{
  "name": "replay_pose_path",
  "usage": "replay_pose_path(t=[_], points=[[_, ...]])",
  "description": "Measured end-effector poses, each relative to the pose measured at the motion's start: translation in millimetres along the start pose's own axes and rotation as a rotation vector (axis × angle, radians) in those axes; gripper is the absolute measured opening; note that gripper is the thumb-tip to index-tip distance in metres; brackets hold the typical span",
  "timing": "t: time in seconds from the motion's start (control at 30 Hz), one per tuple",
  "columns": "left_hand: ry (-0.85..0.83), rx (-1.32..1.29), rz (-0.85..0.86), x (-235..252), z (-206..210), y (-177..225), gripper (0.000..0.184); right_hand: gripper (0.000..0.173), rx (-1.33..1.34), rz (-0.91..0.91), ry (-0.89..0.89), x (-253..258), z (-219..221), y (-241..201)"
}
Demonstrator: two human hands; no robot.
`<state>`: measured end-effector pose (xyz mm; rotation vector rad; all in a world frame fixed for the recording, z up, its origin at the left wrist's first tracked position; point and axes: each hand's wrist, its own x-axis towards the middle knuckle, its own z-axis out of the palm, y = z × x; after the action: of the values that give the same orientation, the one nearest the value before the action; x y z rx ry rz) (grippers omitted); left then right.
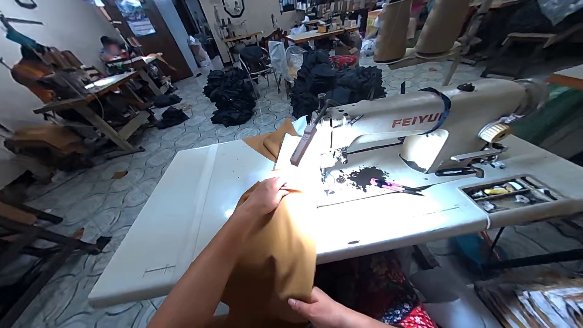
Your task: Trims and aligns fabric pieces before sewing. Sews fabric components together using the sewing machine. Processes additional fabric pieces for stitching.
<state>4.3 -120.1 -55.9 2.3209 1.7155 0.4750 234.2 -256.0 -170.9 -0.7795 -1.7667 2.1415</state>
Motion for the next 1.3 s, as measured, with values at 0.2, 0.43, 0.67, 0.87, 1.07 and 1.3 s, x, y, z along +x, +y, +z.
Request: replay_pose_path(t=[0.2,0.43,0.67,0.87,1.07,1.3], points=[[0.274,0.222,0.061,-1.4,-38.8,-31.1,0.018,0.025,0.153,-0.264,-0.059,16.8,8.8,-21.6],[0.251,0.242,-0.06,19.0,5.0,-73.7,0.031,0.021,0.238,-0.076,0.158,16.3,3.0,-28.5],[0.252,0.14,-0.004,-26.1,50.0,-19.8,0.028,0.034,-0.854,-0.655,0.883,-10.8,-33.2,-25.9],[0.22,0.08,0.161,-65.2,76.0,42.7,0.03,0.039,-1.175,-0.428,0.75,-5.5,-64.2,-40.7],[0.31,0.023,0.196,-66.4,81.3,44.4,0.026,0.031,-1.2,-0.435,0.838,-16.9,-82.5,-45.1],[0.431,0.086,0.242,-65.0,84.7,48.5,0.02,0.049,-1.036,-0.29,0.518,-2.7,-111.3,-75.7]])
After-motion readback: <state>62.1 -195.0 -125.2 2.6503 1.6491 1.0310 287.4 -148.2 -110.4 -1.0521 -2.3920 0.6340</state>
